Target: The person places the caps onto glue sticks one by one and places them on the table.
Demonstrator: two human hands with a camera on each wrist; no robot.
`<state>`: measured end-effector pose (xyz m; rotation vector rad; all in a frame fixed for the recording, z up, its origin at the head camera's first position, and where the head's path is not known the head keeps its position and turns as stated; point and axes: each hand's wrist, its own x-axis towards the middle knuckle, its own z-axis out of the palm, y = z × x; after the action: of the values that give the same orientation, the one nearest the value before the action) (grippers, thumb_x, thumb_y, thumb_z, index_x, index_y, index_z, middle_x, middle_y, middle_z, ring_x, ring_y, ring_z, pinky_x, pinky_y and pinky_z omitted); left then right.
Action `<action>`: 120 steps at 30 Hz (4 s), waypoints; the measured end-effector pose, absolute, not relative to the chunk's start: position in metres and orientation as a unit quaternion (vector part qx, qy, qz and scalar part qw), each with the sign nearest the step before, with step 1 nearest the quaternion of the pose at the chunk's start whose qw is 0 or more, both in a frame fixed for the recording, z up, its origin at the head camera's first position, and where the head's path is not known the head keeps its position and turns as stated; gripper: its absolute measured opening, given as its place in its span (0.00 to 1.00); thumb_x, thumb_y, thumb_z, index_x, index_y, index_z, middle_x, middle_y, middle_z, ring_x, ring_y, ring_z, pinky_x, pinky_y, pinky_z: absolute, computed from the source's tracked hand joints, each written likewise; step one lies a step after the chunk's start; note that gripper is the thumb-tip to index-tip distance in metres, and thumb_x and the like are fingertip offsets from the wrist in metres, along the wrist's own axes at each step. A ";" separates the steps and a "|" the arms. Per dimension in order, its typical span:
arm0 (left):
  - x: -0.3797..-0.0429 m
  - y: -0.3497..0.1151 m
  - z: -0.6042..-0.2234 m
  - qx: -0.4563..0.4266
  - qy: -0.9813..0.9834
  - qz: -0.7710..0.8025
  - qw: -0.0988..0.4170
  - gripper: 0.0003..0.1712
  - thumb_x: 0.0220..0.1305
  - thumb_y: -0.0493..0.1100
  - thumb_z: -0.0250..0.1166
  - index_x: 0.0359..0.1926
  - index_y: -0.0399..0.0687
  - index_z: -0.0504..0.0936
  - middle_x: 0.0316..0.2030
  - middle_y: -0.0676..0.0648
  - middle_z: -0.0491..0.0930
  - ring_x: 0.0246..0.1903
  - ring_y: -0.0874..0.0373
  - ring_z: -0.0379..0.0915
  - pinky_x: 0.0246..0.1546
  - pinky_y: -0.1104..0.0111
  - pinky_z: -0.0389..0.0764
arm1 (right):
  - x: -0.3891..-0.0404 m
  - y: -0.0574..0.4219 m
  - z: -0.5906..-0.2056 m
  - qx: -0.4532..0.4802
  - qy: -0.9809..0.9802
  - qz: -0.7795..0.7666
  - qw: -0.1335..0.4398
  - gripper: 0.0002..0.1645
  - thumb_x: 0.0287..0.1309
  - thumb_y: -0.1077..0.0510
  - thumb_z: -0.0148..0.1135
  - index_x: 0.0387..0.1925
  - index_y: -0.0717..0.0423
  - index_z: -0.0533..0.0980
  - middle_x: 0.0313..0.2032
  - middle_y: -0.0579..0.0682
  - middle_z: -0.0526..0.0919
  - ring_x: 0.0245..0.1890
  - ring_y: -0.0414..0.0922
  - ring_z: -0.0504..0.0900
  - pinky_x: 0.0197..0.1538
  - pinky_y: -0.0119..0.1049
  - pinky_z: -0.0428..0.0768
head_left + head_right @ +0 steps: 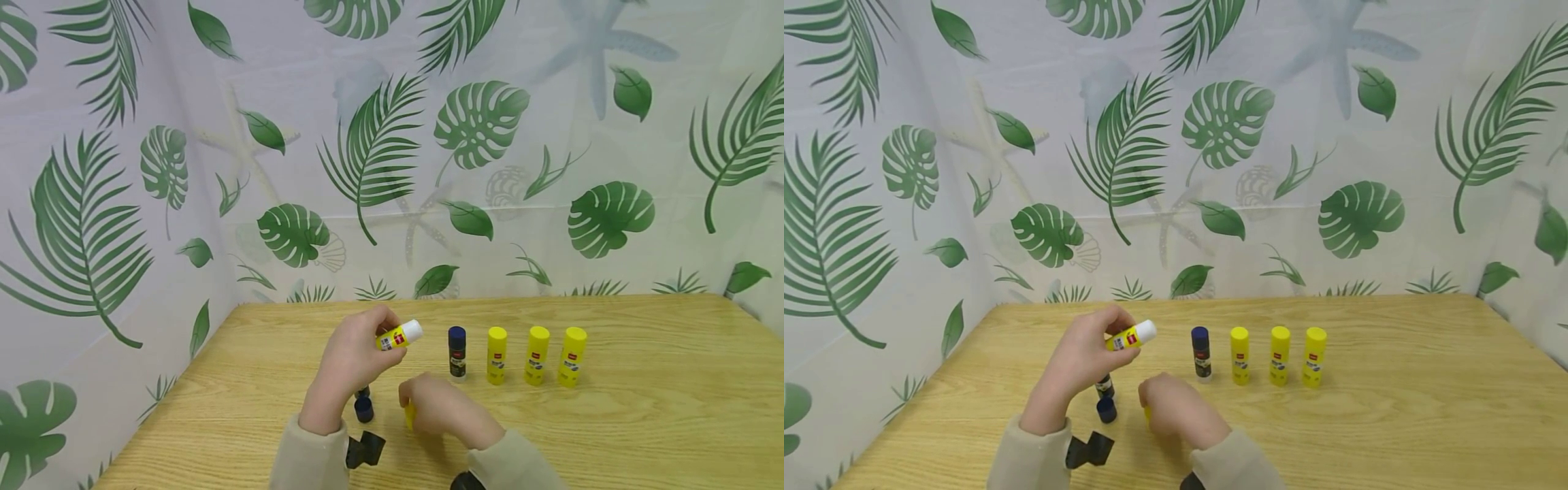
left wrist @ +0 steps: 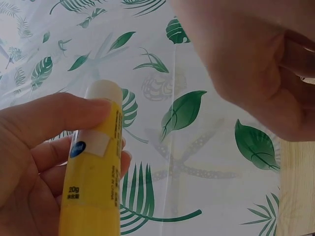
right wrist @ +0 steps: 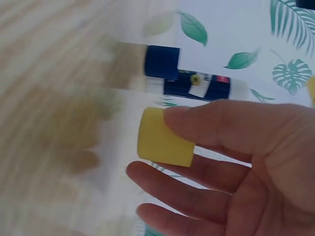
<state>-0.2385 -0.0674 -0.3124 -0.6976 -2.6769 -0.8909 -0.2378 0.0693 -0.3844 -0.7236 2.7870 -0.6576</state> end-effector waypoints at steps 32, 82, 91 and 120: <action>-0.237 -0.068 -0.312 -0.244 -0.914 -0.302 0.114 0.12 0.47 0.39 0.68 0.33 0.48 0.75 0.29 0.53 0.76 0.26 0.61 0.69 0.28 0.69 0.72 | -0.228 0.101 -0.330 -0.245 0.918 -0.310 -0.042 0.13 0.43 0.68 0.62 0.36 0.64 0.75 0.28 0.48 0.77 0.22 0.39 0.69 0.26 0.31 0.71; -0.238 -0.062 -0.315 -0.317 -0.902 -0.277 0.093 0.12 0.47 0.38 0.68 0.35 0.47 0.78 0.30 0.54 0.76 0.27 0.63 0.69 0.30 0.71 0.72 | -0.218 0.117 -0.311 -0.228 0.899 -0.354 -0.119 0.12 0.43 0.67 0.66 0.32 0.59 0.74 0.32 0.48 0.77 0.30 0.41 0.76 0.32 0.33 0.75; -0.236 -0.061 -0.313 -0.332 -0.899 -0.267 0.103 0.13 0.47 0.39 0.68 0.37 0.46 0.78 0.31 0.53 0.77 0.27 0.64 0.70 0.30 0.73 0.72 | -0.216 0.116 -0.309 -0.231 0.901 -0.350 -0.114 0.11 0.44 0.67 0.65 0.32 0.58 0.74 0.32 0.47 0.78 0.31 0.41 0.77 0.34 0.34 0.76; -0.229 -0.057 -0.309 -0.354 -0.882 -0.257 0.173 0.13 0.48 0.40 0.69 0.36 0.44 0.80 0.31 0.51 0.78 0.26 0.65 0.70 0.28 0.75 0.72 | -0.214 0.124 -0.304 -0.266 0.868 -0.400 -0.126 0.08 0.48 0.64 0.63 0.34 0.61 0.76 0.30 0.47 0.79 0.28 0.38 0.77 0.31 0.28 0.75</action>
<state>-0.2287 -0.0566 -0.3092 -1.0050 -2.5026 -0.7275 -0.2139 0.1243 -0.3041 -0.9094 2.9693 -1.3695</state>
